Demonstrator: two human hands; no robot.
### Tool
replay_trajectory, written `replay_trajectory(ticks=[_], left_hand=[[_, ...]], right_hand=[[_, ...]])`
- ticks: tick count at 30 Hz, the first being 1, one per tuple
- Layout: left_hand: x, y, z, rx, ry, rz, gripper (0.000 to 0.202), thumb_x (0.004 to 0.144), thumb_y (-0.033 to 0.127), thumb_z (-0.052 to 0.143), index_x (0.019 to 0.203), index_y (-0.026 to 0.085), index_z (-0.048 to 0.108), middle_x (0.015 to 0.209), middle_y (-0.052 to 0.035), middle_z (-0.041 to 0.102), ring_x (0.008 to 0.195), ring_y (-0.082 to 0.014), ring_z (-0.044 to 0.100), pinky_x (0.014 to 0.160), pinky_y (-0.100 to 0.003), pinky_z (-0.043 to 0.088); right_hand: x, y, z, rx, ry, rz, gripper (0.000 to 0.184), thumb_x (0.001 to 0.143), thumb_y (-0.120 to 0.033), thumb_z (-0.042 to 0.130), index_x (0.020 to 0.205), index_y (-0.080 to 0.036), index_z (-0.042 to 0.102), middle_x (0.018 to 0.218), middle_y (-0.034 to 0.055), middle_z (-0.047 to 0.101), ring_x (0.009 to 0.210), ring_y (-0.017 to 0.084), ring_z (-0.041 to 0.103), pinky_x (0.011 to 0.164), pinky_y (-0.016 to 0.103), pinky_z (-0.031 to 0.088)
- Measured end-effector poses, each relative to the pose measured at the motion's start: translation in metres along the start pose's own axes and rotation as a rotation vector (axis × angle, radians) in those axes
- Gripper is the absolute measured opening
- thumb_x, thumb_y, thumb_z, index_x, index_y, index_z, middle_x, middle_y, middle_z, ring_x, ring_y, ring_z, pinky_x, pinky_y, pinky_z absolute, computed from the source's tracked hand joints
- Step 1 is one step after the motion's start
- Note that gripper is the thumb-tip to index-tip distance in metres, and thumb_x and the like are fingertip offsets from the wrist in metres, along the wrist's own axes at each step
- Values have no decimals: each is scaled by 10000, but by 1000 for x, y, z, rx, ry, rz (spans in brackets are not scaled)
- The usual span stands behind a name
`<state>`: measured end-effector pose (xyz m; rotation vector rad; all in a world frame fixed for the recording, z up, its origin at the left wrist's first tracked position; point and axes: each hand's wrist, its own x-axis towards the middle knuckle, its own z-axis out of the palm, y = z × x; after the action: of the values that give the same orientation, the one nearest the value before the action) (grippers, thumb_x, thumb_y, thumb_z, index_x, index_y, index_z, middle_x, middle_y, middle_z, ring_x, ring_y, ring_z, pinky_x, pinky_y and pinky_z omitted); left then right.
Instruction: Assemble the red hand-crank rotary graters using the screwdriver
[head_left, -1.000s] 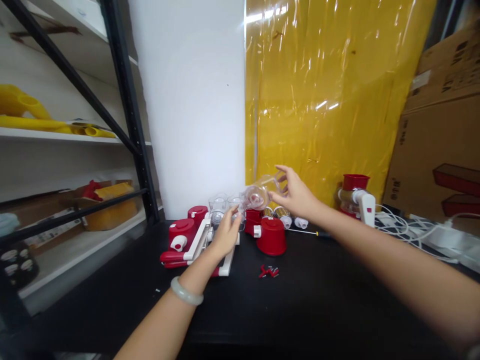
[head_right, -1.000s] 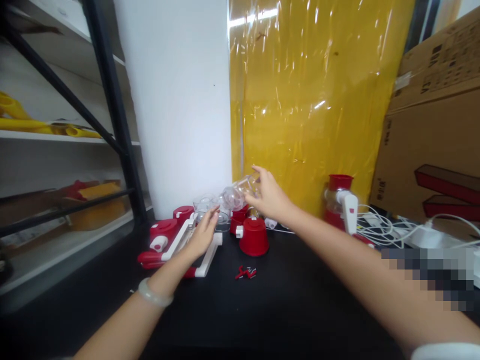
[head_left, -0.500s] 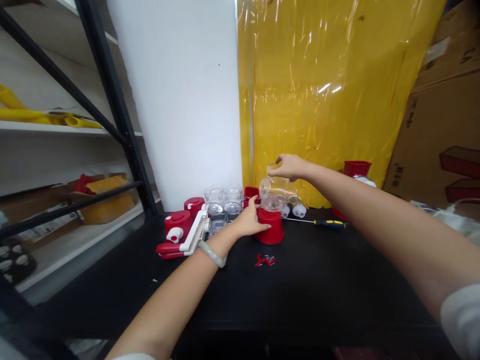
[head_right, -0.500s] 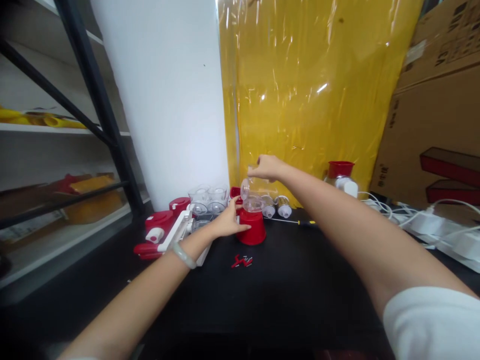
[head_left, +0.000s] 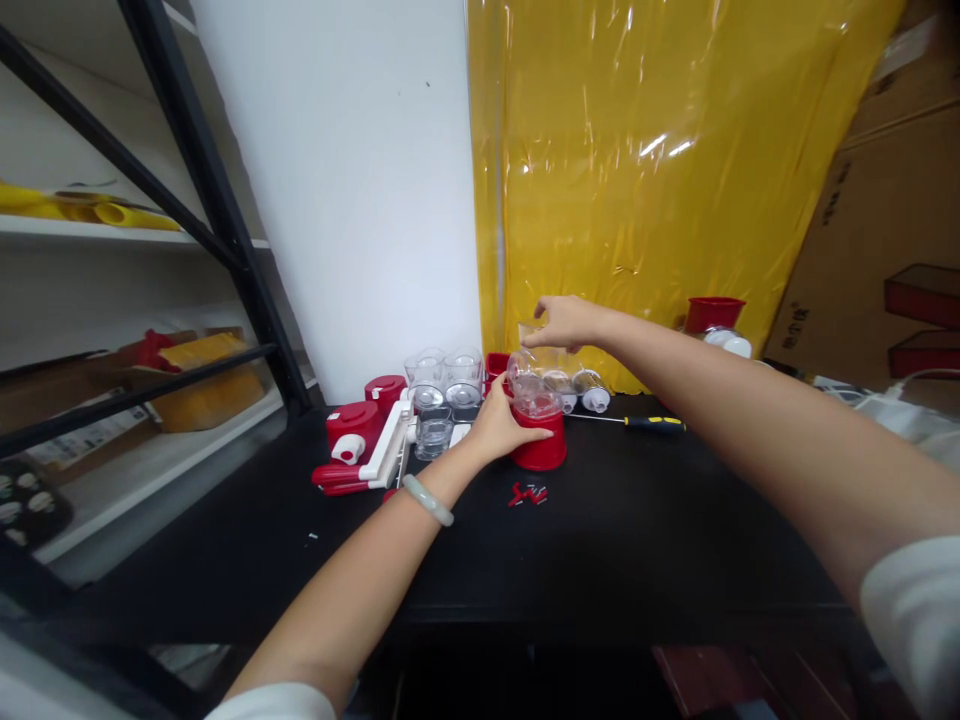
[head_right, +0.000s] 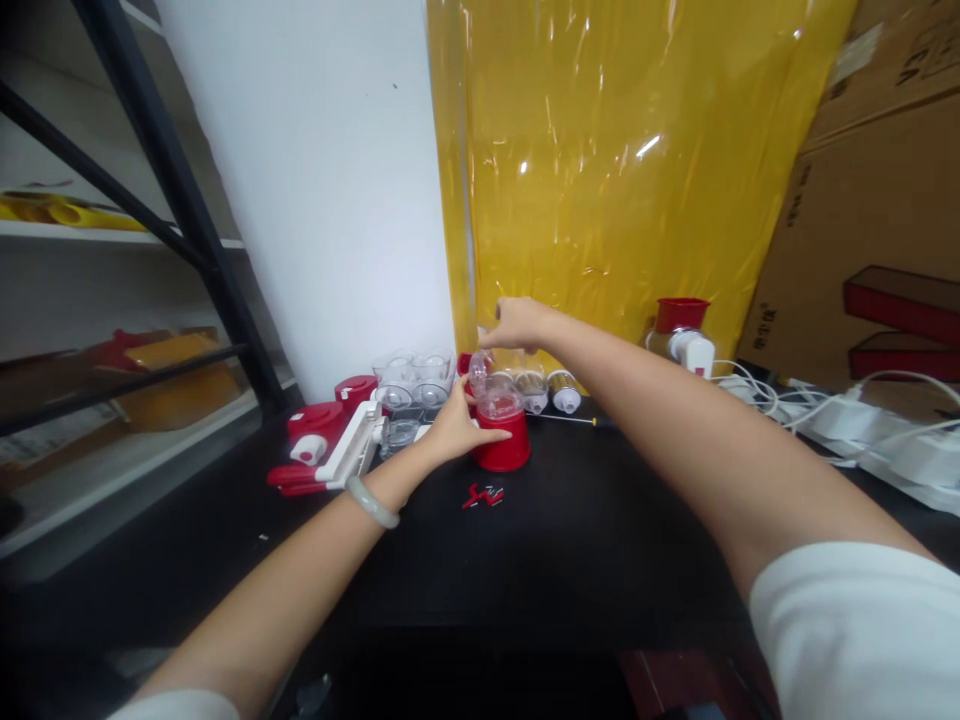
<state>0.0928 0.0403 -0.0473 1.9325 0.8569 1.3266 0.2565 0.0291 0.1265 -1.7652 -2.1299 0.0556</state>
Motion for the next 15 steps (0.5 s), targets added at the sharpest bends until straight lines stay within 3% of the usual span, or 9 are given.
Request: replay_trajectory(ticks=[6, 15], left_hand=[[0, -6, 2, 39, 17, -30, 1194, 412, 342, 945, 1415, 157, 322, 1316, -196, 492, 1219, -357, 506, 1093, -542, 328], [3, -11, 5, -180, -81, -108, 1211, 444, 271, 936, 1442, 173, 256, 1340, -205, 506, 1265, -333, 501, 1122, -526, 311]], right_hand=[[-1, 4, 2, 17, -10, 13, 726, 723, -508, 704, 1296, -118, 486, 1070, 167, 637, 572, 167, 652, 469, 290, 530], [3, 11, 5, 12, -98, -18, 796, 733, -540, 696, 1351, -141, 393, 1025, 153, 646, 657, 202, 672, 555, 323, 553]])
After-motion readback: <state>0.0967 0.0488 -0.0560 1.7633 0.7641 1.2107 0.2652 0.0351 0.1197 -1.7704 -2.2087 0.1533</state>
